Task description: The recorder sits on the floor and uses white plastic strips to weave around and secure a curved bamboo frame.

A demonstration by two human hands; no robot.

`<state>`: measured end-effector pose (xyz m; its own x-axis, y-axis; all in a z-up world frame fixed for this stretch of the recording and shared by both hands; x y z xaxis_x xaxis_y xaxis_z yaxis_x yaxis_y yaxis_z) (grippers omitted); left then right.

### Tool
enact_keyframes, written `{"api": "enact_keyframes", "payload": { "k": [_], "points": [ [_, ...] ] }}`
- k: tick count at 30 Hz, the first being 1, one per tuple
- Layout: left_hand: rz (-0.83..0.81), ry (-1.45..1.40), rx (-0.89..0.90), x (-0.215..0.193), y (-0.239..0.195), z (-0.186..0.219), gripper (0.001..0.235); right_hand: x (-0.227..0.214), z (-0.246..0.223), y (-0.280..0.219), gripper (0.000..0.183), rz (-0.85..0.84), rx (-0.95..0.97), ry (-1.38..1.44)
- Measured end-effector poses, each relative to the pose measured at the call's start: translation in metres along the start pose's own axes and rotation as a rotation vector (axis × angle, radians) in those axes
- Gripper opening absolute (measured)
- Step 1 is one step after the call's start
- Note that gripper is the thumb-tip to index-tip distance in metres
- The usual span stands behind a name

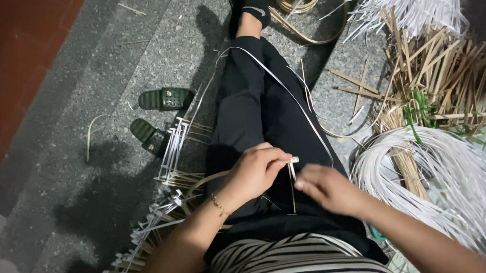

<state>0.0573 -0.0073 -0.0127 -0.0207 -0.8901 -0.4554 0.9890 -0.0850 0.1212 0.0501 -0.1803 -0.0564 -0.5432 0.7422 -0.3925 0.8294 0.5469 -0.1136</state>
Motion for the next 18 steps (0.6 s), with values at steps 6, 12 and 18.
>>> {"api": "enact_keyframes", "payload": {
  "k": [6, 12, 18],
  "points": [
    [0.0, 0.111, 0.045, 0.003, -0.01, 0.01, 0.01, -0.037, -0.048, 0.041, 0.02, 0.094, -0.244, -0.197],
    [-0.027, -0.011, 0.008, -0.01, -0.009, 0.016, 0.012, 0.024, 0.078, 0.072, 0.019, -0.206, 0.103, 0.265],
    [-0.312, -0.092, -0.243, 0.0, 0.009, -0.008, 0.011, 0.112, 0.129, 0.031, 0.015, -0.427, 0.545, 0.725]
  ]
}}
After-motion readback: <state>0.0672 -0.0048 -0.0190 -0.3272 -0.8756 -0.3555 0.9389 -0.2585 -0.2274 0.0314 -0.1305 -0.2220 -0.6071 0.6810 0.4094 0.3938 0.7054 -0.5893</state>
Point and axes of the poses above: each hand's wrist, its own y-axis towards the middle knuckle, its own x-axis out of the palm, z = x × y, the point moved 6 cm from there along y, towards the middle knuckle, and after that the axes turned 15 degrees about z, right-handed, at the moved point
